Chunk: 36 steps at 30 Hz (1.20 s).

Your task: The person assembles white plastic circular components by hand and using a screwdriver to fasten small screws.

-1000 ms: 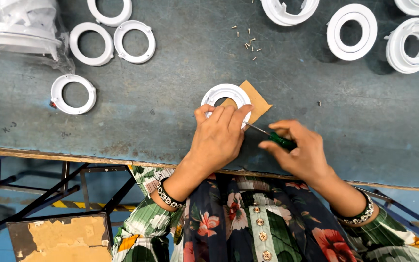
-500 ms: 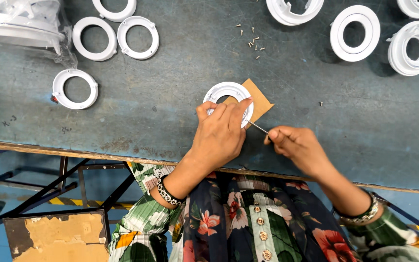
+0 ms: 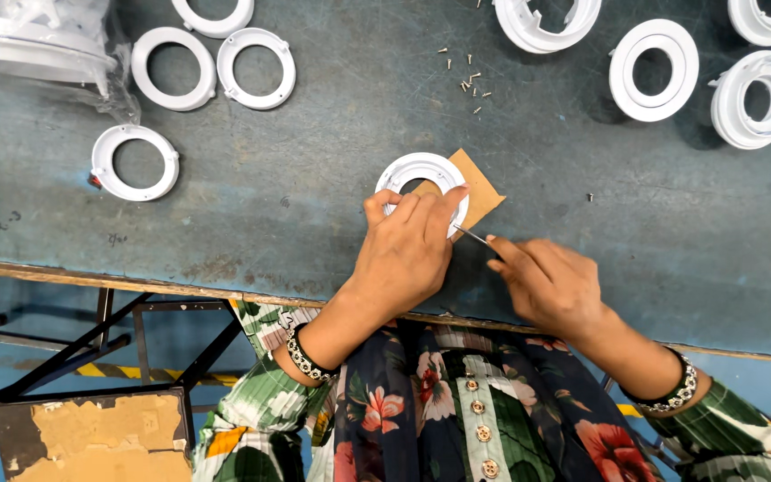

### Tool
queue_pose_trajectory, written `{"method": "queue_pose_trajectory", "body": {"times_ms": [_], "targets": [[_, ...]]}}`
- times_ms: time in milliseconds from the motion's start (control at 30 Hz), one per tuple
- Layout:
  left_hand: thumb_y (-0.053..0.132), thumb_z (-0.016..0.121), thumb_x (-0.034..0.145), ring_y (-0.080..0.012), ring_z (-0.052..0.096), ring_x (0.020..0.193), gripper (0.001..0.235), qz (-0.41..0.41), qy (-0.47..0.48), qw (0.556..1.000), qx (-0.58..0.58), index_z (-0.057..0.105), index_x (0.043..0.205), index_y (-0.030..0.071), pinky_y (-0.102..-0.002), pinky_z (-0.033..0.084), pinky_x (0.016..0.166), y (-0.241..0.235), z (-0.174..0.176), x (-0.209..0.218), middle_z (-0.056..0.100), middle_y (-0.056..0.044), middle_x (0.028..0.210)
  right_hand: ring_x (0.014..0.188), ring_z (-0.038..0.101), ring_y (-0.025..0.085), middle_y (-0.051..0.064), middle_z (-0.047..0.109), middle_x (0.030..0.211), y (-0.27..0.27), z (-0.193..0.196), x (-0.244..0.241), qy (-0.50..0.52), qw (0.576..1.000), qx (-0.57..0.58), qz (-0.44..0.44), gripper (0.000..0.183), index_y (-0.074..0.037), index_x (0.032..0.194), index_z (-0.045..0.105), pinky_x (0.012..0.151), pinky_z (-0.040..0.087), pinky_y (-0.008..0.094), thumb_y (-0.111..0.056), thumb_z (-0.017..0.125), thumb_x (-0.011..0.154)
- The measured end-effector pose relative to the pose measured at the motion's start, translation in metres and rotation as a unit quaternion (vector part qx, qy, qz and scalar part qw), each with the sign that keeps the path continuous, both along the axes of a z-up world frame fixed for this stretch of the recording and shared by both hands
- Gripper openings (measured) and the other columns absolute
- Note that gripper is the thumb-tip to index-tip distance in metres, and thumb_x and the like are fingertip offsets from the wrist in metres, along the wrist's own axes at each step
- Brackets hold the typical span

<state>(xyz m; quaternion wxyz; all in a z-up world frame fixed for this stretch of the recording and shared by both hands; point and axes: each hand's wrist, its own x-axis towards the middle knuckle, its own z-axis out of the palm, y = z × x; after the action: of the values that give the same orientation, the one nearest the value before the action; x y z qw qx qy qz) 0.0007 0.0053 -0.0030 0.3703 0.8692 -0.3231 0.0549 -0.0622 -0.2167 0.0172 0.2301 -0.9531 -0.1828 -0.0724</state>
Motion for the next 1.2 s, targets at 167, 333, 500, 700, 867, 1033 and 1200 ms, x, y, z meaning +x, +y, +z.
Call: {"method": "queue_pose_trajectory", "body": {"times_ms": [167,333,500,700,867,1033,1200], "targets": [[0.011,0.064,0.095,-0.0235,0.059,0.094,0.049,-0.005,-0.013,1.0,0.019,0.052,0.141,0.003,-0.048,0.033,0.096,0.002,0.002,0.001,0.059,-0.007,0.101,0.054,0.05,0.009,0.0,0.057,0.068,-0.005,-0.012,-0.004,0.207,0.963,0.158,-0.072,0.033,-0.001,0.111,0.069,0.047,0.039,0.025,-0.031,0.069,0.097],[0.01,0.065,0.094,-0.0228,0.06,0.094,0.05,-0.005,0.01,1.0,0.004,0.052,0.141,0.003,-0.049,0.033,0.096,0.001,0.0,0.0,0.059,-0.005,0.099,0.056,0.053,0.012,0.001,0.06,0.07,-0.024,-0.029,0.001,0.559,0.657,0.47,-0.184,0.032,-0.003,0.113,0.07,0.049,0.041,0.027,-0.03,0.071,0.096],[0.006,0.066,0.088,-0.0232,0.061,0.099,0.059,-0.009,0.011,1.0,-0.007,0.047,0.144,0.002,-0.048,0.033,0.099,0.002,0.0,0.0,0.063,-0.006,0.107,0.059,0.056,0.015,0.002,0.062,0.073,-0.011,-0.013,-0.001,0.454,0.783,0.393,-0.161,0.031,-0.004,0.116,0.071,0.052,0.043,0.029,-0.028,0.072,0.096],[0.006,0.066,0.087,-0.024,0.061,0.099,0.06,-0.011,0.008,1.0,-0.008,0.047,0.143,0.001,-0.048,0.033,0.099,0.002,0.0,-0.001,0.063,-0.007,0.108,0.055,0.057,0.023,0.007,0.061,0.071,0.006,0.008,0.002,-0.01,1.0,0.004,-0.005,0.03,-0.007,0.112,0.074,0.052,0.044,0.035,-0.021,0.082,0.087],[0.01,0.062,0.095,-0.0245,0.06,0.1,0.05,-0.013,-0.012,1.0,0.006,0.05,0.144,0.006,-0.048,0.033,0.099,0.003,0.0,-0.001,0.06,-0.006,0.106,0.058,0.057,0.019,0.009,0.061,0.074,0.004,0.002,-0.004,0.124,0.986,0.094,-0.063,0.025,-0.007,0.113,0.075,0.056,0.046,0.03,-0.017,0.079,0.09],[0.008,0.058,0.095,-0.0245,0.06,0.1,0.051,-0.023,0.001,1.0,0.007,0.05,0.145,0.008,-0.048,0.033,0.099,0.003,0.001,-0.001,0.059,-0.005,0.104,0.057,0.051,0.008,-0.001,0.06,0.065,-0.012,-0.017,-0.002,0.344,0.885,0.274,-0.151,0.025,-0.003,0.112,0.078,0.051,0.042,0.026,-0.019,0.073,0.093],[0.007,0.058,0.094,-0.0252,0.06,0.1,0.053,-0.025,-0.015,0.999,0.019,0.05,0.146,0.008,-0.049,0.033,0.098,0.003,0.0,-0.003,0.058,-0.006,0.105,0.048,0.036,0.004,0.0,0.05,0.064,-0.025,-0.032,0.005,0.532,0.66,0.481,-0.225,0.032,0.006,0.11,0.075,0.04,0.024,0.022,-0.021,0.065,0.097]]}}
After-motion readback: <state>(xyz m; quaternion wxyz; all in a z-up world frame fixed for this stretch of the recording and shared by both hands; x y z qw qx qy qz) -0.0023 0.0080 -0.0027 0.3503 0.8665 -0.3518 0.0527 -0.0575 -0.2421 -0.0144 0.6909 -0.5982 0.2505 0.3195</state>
